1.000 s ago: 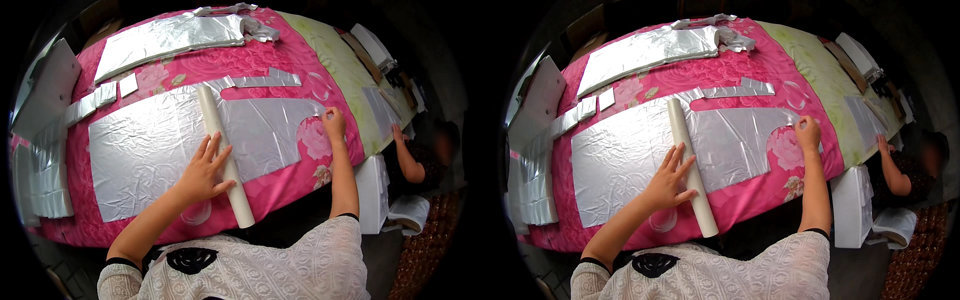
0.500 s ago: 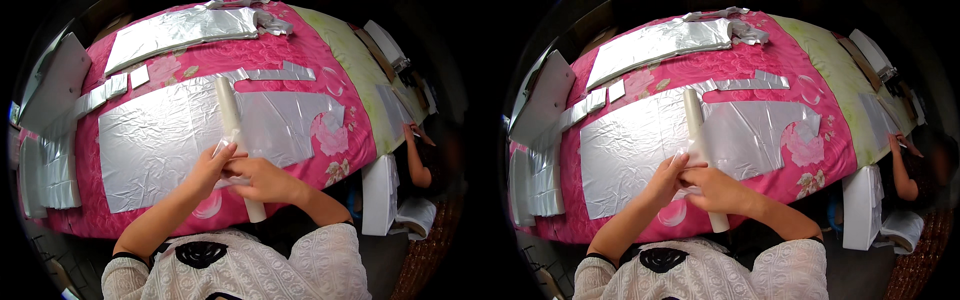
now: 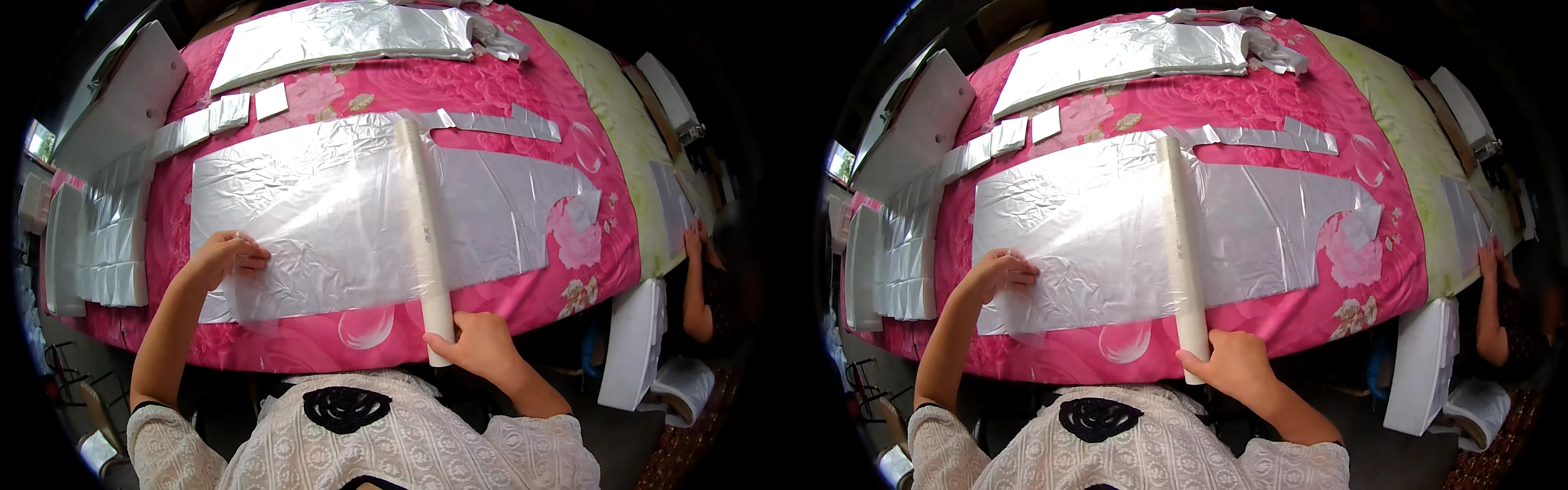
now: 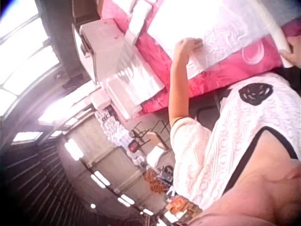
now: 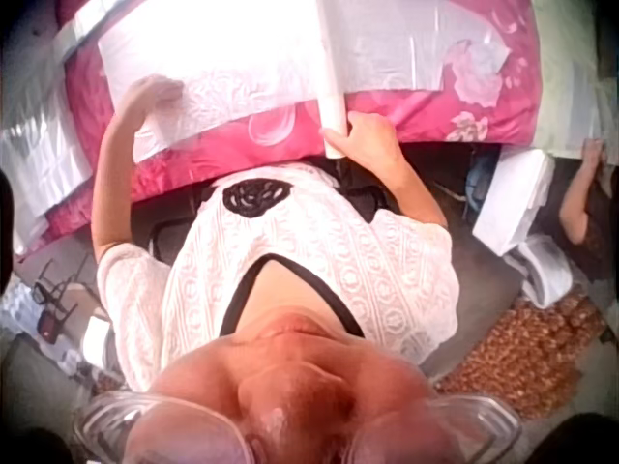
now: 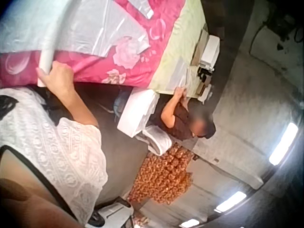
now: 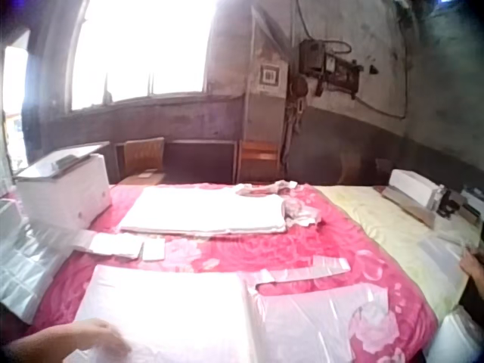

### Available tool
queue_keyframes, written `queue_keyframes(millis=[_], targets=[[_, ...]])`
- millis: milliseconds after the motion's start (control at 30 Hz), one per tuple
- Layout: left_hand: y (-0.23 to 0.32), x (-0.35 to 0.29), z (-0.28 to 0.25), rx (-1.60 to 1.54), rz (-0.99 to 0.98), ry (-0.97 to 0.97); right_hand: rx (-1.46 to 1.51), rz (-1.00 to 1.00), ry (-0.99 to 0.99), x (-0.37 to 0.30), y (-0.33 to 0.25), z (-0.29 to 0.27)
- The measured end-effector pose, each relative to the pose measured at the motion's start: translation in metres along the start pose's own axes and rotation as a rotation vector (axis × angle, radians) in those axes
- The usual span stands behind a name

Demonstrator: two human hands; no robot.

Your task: The person wraps small rectangular items in clear plastic film on a pink floral tablecloth. They unroll the film, place an item, fold the film over, and smooth it with a white cylindrical roller. The wrapped items are stacked on the table.

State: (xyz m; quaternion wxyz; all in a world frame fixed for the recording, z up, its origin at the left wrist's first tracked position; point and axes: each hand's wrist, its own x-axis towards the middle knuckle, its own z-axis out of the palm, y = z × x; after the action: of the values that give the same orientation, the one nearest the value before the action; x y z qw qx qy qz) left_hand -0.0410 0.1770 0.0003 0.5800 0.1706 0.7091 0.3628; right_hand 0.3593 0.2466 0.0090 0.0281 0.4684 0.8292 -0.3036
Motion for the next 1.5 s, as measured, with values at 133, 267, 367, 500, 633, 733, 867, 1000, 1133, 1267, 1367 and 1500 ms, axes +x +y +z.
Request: queue_keyframes(millis=[133, 267, 367, 500, 633, 733, 867, 1000, 1133, 1267, 1367, 1500], targets=[[0.000, -0.003, -0.028, 0.133, -0.012, 0.038, 0.129, 0.028, 0.016, 0.001, 0.005, -0.003], [-0.004, -0.011, -0.063, 0.780, 0.120, 0.269, 0.126, 0.038, -0.021, 0.003, 0.006, -0.007], [0.019, -0.028, -0.016, 1.456, 0.571, 0.669, 0.113, 0.051, -0.009, 0.002, 0.007, -0.007], [0.029, -0.014, 0.096, 0.966, 1.117, 0.356, 0.100, 0.057, -0.019, 0.003, 0.008, -0.009], [0.001, 0.022, 0.182, 0.941, 1.117, 0.176, 0.122, 0.057, -0.058, 0.005, 0.004, -0.013], [-0.008, 0.037, 0.210, 0.967, 1.068, 0.144, 0.056, 0.057, -0.151, 0.010, 0.008, -0.017], [-0.013, 0.045, 0.217, 1.081, 1.092, 0.206, 0.214, 0.023, -0.136, 0.046, 0.011, -0.033], [-0.016, 0.047, 0.216, 1.142, 1.107, 0.223, 0.338, -0.031, 0.004, 0.123, -0.001, -0.046], [-0.014, 0.046, 0.219, 1.158, 1.081, 0.207, 0.447, -0.106, 0.160, 0.214, -0.005, -0.047], [-0.014, 0.047, 0.219, 1.164, 1.070, 0.209, 1.047, -0.108, 0.133, 0.283, 0.004, -0.041], [-0.015, 0.047, 0.220, 1.149, 1.072, 0.217, 1.761, 0.001, 0.125, 0.302, 0.012, -0.064], [-0.017, 0.047, 0.219, 1.144, 1.081, 0.242, 2.059, -0.038, 0.484, 0.322, 0.067, -0.137]])
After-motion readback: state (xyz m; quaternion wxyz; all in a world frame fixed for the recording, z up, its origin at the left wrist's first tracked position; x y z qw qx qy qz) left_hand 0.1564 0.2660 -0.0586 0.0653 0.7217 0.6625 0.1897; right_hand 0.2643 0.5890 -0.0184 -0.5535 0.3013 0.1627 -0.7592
